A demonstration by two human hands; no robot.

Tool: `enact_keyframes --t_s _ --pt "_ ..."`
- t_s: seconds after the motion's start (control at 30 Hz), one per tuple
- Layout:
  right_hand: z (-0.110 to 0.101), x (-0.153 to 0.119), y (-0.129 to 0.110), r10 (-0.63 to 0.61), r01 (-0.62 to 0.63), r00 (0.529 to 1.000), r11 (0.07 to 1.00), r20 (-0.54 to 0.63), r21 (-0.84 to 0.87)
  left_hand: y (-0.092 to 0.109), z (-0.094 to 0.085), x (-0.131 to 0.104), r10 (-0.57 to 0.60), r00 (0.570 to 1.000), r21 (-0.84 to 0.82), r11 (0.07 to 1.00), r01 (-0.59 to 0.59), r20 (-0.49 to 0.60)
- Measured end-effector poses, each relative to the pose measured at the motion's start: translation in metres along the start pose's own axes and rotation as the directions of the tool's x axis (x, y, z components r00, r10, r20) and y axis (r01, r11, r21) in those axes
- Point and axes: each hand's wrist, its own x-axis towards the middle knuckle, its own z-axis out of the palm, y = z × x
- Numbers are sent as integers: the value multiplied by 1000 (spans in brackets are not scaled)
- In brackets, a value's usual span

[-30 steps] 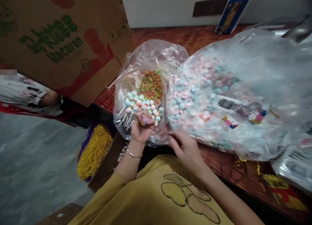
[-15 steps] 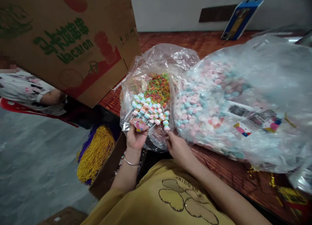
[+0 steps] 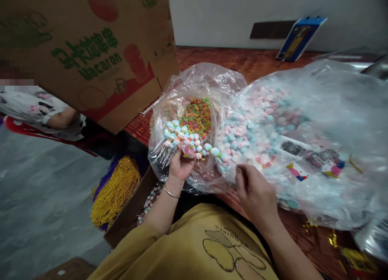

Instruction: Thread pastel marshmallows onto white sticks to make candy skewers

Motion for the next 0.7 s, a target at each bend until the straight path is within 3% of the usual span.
enact_keyframes --t_s 0.1,0.2,0.33,0.53,0.7 --pt "-17 -10 7 142 -146 989 950 37 276 -2 1 1 -42 999 -27 999 42 15" --pt "-31 -23 8 226 -234 972 895 65 379 -8 2 2 -79 997 -53 995 80 17" --pt "-35 -31 4 220 -242 970 887 101 393 -20 3 3 -119 992 1 993 119 -46" --pt "-38 -32 5 202 -236 971 902 130 362 -28 8 -5 -198 979 57 978 201 -45" --pt "-48 -36 5 160 -192 980 924 121 332 -29 8 -5 -183 981 84 980 178 55"
